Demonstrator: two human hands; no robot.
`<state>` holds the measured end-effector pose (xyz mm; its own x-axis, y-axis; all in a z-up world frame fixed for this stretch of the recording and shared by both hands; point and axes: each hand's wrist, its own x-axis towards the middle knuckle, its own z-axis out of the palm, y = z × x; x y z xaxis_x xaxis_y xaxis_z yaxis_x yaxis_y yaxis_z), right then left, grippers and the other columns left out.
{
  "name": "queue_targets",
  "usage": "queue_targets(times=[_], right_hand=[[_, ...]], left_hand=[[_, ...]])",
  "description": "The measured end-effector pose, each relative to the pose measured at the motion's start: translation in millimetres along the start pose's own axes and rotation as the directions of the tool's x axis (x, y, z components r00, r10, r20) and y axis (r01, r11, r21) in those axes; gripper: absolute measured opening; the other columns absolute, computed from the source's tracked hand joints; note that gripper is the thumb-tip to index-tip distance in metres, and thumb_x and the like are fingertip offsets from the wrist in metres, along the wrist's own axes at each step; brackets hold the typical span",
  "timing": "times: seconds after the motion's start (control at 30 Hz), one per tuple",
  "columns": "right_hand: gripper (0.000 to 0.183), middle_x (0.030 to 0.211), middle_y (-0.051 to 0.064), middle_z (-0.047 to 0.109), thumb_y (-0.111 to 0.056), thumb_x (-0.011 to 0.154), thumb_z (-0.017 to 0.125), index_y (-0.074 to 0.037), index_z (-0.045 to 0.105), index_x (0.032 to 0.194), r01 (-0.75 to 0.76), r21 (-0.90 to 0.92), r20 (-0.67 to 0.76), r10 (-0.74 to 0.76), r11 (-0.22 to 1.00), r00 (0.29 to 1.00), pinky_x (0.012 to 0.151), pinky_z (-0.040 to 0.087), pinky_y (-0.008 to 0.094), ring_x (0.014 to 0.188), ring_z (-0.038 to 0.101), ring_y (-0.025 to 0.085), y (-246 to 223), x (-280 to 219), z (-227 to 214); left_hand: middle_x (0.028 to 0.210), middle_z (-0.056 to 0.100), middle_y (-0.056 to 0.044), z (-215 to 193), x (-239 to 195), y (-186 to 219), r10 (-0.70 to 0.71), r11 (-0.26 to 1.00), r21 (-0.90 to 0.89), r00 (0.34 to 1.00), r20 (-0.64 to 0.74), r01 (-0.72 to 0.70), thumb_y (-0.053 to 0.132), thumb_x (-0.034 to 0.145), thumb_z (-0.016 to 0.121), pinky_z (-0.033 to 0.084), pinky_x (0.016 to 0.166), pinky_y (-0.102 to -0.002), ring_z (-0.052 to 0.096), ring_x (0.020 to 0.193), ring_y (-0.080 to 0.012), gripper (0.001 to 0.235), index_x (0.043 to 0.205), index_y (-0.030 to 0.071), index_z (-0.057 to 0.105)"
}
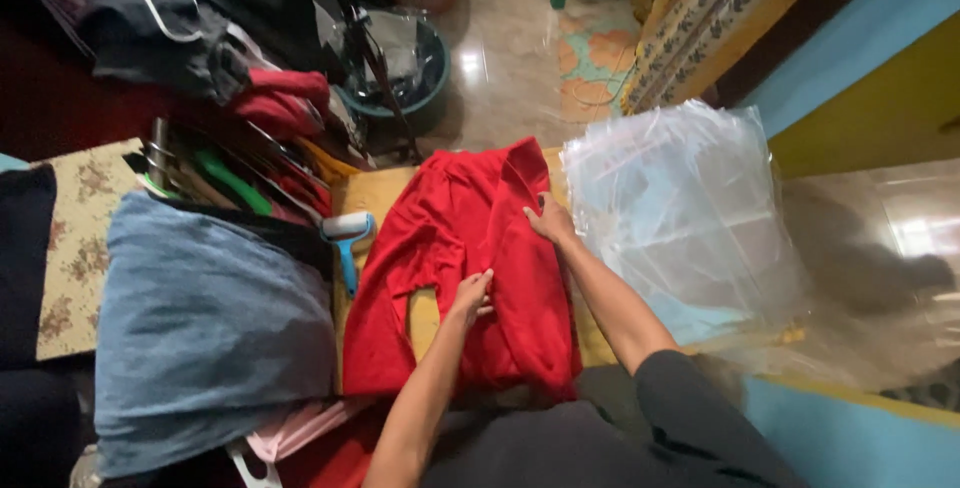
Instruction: The person folds a red hoodie on a wooden table, smoothing the fabric and aligning the edges. They then place the folded hoodie into a clear plastic bag, adjusting the bag to enclose the garment.
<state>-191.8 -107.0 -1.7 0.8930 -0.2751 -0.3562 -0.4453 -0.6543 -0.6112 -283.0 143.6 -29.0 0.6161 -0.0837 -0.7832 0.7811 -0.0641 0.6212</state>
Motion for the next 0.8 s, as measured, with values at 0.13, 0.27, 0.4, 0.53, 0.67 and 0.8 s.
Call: queue_targets(times=[0.13, 0.27, 0.4, 0.53, 0.67, 0.8], right_hand=[[0.060, 0.129, 0.019, 0.070, -0.052, 0.094, 0.065, -0.023, 0.051, 0.145, -0.023, -0.179, -0.039, 0.016, 0.984, 0.999, 0.104, 0.050, 0.056, 0.124, 0.064, 0.041, -65.3, 17.1, -31.4], [0.054, 0.121, 0.021, 0.071, -0.052, 0.092, 0.068, -0.020, 0.063, 0.135, -0.013, -0.284, -0.042, 0.002, 0.959, 0.999, 0.096, 0.055, 0.056, 0.117, 0.068, 0.042, -90.7, 51.6, -34.4], [0.042, 0.114, 0.019, 0.074, -0.047, 0.094, 0.067, -0.014, 0.071, 0.121, 0.046, -0.431, -0.035, -0.067, 0.901, 0.997, 0.092, 0.056, 0.058, 0.113, 0.071, 0.041, -108.3, 81.1, -27.7], [0.028, 0.102, 0.020, 0.077, -0.032, 0.095, 0.063, -0.011, 0.078, 0.106, 0.062, -0.465, -0.022, -0.082, 0.883, 0.996, 0.082, 0.058, 0.060, 0.103, 0.074, 0.042, -83.3, 143.4, 1.1], [0.034, 0.116, 0.019, 0.074, -0.044, 0.093, 0.060, -0.021, 0.078, 0.110, -0.174, -0.100, -0.069, 0.167, 0.980, 0.983, 0.096, 0.054, 0.057, 0.118, 0.068, 0.040, -26.1, 194.8, 14.1], [0.026, 0.112, 0.006, 0.077, -0.048, 0.089, 0.066, -0.030, 0.080, 0.103, -0.279, 0.028, -0.107, 0.280, 0.960, 0.954, 0.097, 0.056, 0.044, 0.116, 0.070, 0.030, -15.4, 197.2, 15.0]], left_hand=[[0.168, 0.021, -0.021, -1.2, -13.3, 18.8, -0.137, 0.963, -0.220, 0.986, 0.094, 0.155, 0.047, 0.096, 0.075, 0.032, 0.108, -0.076, 0.023, 0.149, -0.0522, 0.081, 0.157, 0.012, 0.034], [0.170, 0.015, -0.017, 7.1, -38.6, 46.8, -0.173, 0.938, -0.276, 0.974, 0.147, 0.208, 0.048, 0.101, 0.065, 0.017, 0.118, -0.072, 0.015, 0.154, -0.0480, 0.085, 0.162, 0.009, 0.019], [0.170, 0.014, -0.016, 19.1, -47.7, 67.0, -0.223, 0.889, -0.367, 0.960, 0.171, 0.272, 0.048, 0.102, 0.065, 0.018, 0.118, -0.071, 0.017, 0.154, -0.0460, 0.086, 0.163, 0.010, 0.019], [0.161, 0.034, -0.020, 17.0, 18.6, 30.4, -0.259, 0.827, -0.497, 0.963, 0.078, 0.263, 0.031, 0.099, 0.070, 0.038, 0.106, -0.073, 0.038, 0.144, -0.0479, 0.071, 0.157, 0.011, 0.036], [0.145, 0.050, -0.018, 8.3, 25.5, -4.2, -0.142, 0.919, -0.384, 0.984, -0.105, 0.092, 0.033, 0.100, 0.068, 0.033, 0.108, -0.074, 0.048, 0.135, -0.0432, 0.048, 0.141, 0.014, 0.054], [0.118, 0.063, -0.015, 6.1, 29.9, -21.5, -0.047, 0.932, -0.360, 0.976, -0.212, -0.033, 0.031, 0.100, 0.067, 0.050, 0.091, -0.058, 0.062, 0.107, -0.0351, 0.028, 0.119, 0.011, 0.064]])
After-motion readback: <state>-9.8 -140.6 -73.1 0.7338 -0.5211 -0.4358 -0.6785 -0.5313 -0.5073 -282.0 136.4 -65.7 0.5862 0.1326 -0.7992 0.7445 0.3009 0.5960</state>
